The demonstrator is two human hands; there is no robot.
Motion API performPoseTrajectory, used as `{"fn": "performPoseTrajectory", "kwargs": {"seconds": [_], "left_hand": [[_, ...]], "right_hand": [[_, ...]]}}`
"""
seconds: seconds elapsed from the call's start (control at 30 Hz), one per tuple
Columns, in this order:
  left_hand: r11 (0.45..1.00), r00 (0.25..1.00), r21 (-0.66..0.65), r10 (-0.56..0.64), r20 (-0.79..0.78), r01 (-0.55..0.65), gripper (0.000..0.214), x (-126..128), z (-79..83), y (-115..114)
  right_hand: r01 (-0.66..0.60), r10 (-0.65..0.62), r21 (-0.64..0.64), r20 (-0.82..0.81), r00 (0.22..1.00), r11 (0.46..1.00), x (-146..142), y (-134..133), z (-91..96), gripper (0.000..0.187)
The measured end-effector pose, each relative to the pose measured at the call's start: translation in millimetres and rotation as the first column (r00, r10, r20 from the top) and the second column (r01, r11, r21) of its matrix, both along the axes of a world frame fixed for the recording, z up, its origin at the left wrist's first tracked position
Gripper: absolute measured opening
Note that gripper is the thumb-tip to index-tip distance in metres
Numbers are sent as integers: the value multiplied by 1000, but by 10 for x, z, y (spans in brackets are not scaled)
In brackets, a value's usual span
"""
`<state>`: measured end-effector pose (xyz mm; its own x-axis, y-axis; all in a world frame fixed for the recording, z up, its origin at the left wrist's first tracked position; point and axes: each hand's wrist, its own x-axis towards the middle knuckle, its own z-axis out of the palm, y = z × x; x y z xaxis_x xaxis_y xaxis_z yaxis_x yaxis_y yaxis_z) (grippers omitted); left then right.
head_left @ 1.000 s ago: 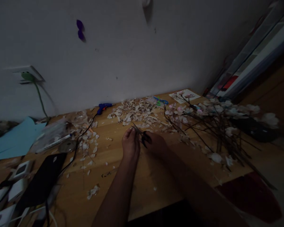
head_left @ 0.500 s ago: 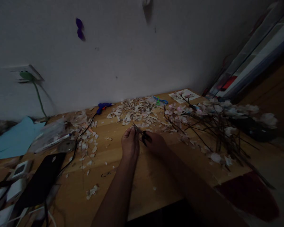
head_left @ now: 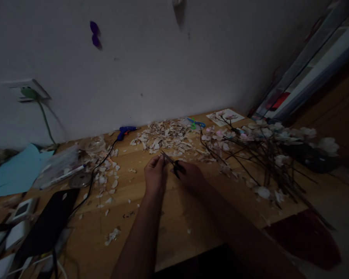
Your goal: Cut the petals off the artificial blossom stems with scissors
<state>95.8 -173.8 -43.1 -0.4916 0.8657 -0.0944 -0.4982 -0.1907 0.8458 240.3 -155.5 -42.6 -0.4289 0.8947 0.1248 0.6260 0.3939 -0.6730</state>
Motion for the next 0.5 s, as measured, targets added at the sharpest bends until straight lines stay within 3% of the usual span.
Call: {"fn": "performPoseTrajectory", "kwargs": {"seconds": [0.3,0.4,0.5], "left_hand": [[993,978,-73,-104,-182,92,24,-229,135,-53],[994,990,-101,-55,-129,42,25,-203,114,-54],[996,999,-74,-43,27,45,25,-133,91,-53]], "right_hand": [[11,-12,23,45,999,1000,29,56,-57,18],[76,-77,-10,-46,996,997,37,93,-106,18],[113,-115,-26,-124,986,993,29,96,-122,18]]}}
